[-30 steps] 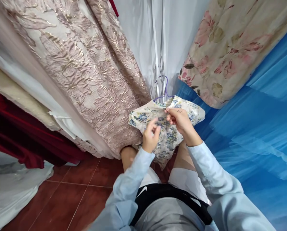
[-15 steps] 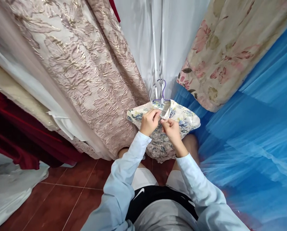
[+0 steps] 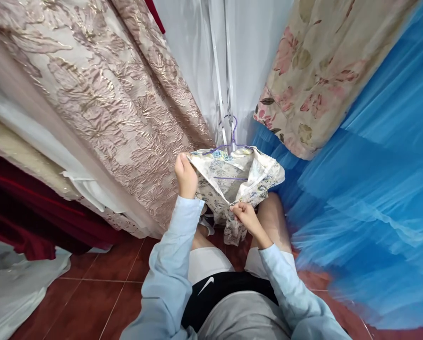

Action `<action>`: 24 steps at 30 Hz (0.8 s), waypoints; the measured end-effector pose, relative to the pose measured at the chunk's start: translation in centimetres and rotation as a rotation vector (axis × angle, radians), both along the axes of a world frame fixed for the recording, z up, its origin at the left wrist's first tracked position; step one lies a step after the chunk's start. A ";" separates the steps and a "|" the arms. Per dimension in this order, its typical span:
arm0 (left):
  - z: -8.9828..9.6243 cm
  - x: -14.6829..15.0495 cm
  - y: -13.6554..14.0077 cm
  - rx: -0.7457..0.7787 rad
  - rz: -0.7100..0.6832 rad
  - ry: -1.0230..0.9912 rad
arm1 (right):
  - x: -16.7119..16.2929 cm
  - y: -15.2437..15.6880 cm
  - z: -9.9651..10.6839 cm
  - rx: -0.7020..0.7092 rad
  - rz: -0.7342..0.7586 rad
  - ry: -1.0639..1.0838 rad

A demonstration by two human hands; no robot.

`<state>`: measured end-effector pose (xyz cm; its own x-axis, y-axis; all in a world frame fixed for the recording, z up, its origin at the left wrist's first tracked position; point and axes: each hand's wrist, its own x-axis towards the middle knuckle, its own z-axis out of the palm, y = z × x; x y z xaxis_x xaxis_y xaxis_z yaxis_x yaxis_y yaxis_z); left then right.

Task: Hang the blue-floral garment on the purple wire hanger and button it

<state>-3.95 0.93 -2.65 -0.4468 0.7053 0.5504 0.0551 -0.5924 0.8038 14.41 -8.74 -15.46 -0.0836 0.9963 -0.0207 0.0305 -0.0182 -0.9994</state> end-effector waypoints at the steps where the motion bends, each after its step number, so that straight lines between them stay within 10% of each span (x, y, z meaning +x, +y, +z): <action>1: -0.5 -1.0 0.6 -0.087 -0.065 -0.116 | 0.0 -0.5 -0.1 -0.005 0.015 0.013; 6: -2.2 -6.1 1.9 -0.389 -0.334 -0.314 | -0.9 -1.3 0.1 -0.012 0.071 0.025; 14: -2.4 -8.1 1.2 -0.110 0.139 0.305 | -2.7 -2.3 -0.4 -0.001 0.090 0.061; 24: -6.8 -5.2 2.4 -0.544 -0.465 -0.607 | -1.1 -2.0 -1.1 -0.007 0.103 0.017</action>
<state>-9.19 3.30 -9.42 -0.1577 0.9772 -0.1424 -0.6124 0.0164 0.7904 13.28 -10.71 -16.54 -0.1861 0.9822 -0.0253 0.0152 -0.0229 -0.9996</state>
